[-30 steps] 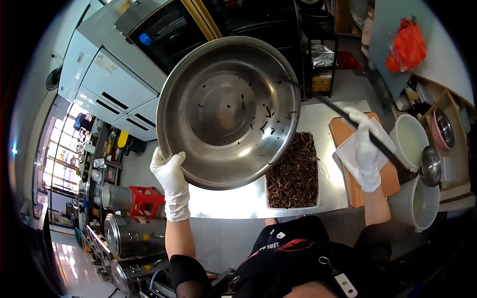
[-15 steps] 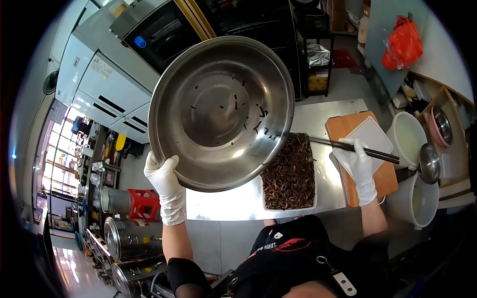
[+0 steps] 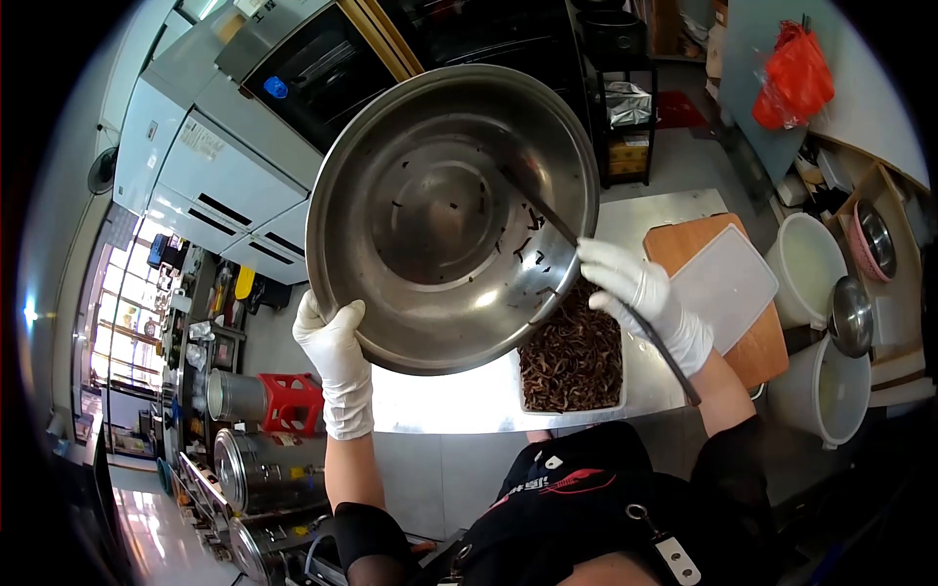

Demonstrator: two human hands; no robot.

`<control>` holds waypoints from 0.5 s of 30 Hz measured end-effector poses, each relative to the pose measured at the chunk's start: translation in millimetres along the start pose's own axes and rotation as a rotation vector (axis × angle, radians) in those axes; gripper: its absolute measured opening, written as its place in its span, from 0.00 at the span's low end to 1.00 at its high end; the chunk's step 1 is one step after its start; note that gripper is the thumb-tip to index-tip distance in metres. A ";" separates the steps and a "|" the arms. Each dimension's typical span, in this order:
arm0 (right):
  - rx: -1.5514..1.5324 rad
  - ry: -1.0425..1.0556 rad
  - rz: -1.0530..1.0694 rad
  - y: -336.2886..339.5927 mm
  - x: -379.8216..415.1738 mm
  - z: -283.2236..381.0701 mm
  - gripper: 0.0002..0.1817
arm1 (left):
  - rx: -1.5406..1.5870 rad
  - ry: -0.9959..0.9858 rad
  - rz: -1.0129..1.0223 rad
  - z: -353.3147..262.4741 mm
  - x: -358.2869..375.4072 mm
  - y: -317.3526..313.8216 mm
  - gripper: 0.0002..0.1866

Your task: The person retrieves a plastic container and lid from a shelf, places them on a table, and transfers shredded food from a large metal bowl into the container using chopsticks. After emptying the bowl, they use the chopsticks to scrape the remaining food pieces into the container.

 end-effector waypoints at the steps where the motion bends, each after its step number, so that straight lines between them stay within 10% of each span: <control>1: 0.033 0.004 0.037 -5.6 10.5 4.5 0.16 | -0.004 -0.014 0.003 1.0 0.1 -0.6 0.11; 15: 0.056 -0.089 0.257 -20.9 67.3 30.4 0.19 | -0.024 -0.028 -0.020 0.5 0.4 -3.5 0.11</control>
Point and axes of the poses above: each hand's wrist, its own x-axis away from the middle knuckle, its own y-axis out of the back of the hand, z = x × y, the point moved 10 cm from there along -x, towards the middle knuckle, and after that the axes turned 7 degrees about -x, right-handed, at the moved point
